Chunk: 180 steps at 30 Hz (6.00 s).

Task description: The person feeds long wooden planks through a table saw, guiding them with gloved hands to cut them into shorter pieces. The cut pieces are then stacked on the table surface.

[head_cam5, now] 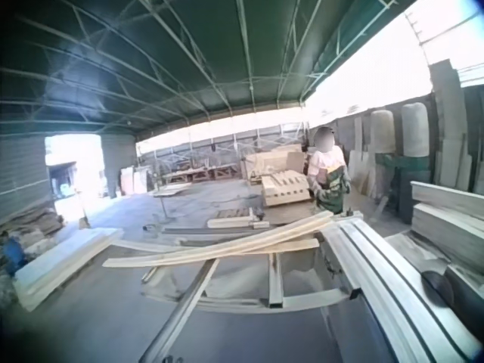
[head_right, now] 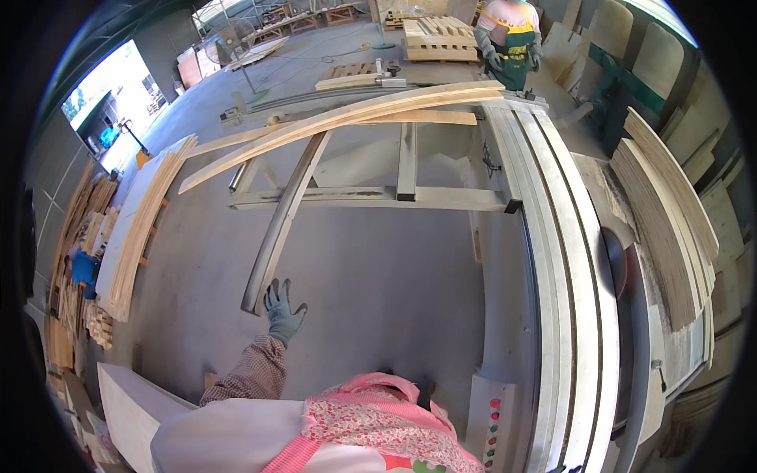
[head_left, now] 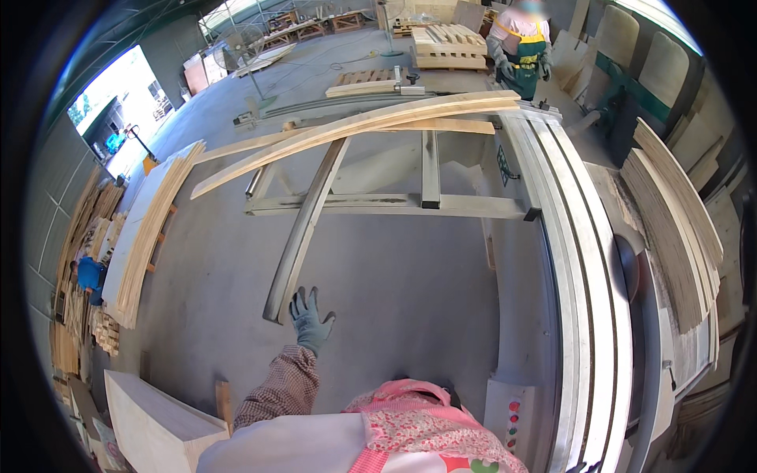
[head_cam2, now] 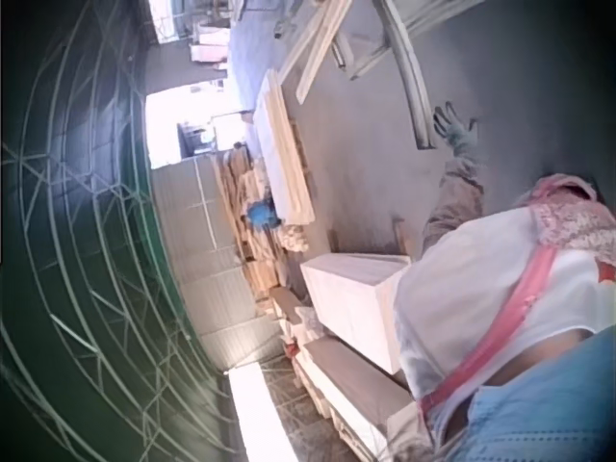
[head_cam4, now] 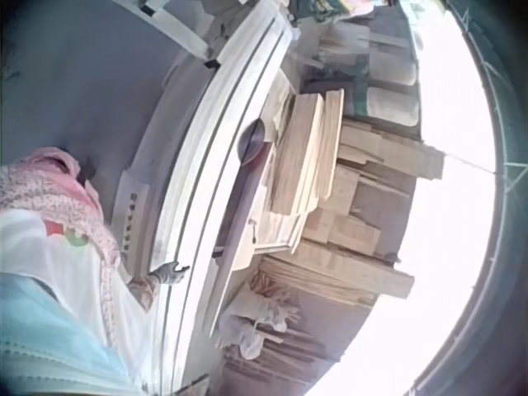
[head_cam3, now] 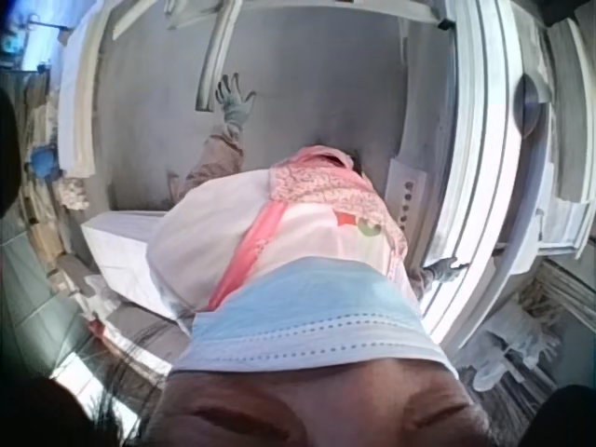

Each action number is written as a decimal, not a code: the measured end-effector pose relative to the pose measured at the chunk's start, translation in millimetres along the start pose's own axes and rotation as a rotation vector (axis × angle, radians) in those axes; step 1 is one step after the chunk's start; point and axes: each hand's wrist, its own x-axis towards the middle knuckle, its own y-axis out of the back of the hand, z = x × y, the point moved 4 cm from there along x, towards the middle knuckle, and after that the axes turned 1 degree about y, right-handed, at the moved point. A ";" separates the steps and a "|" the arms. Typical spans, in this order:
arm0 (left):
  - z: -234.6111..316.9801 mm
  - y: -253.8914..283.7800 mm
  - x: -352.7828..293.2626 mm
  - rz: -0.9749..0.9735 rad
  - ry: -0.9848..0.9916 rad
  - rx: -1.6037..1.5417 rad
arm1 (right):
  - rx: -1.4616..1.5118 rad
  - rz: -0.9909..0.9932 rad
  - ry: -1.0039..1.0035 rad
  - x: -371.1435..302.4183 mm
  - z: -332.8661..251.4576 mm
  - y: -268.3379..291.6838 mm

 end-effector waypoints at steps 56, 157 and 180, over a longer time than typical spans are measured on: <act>-175.2 38.9 185.2 -0.065 0.481 -0.238 | 0.471 -0.384 0.988 -121.8 -552.1 -50.8; -227.3 64.1 191.5 -0.187 0.517 -0.085 | 0.786 -1.018 -1.183 -255.6 -306.8 -376.0; -191.4 45.3 198.3 -0.127 0.449 -0.203 | 0.062 -1.389 0.585 -247.9 -362.2 -206.3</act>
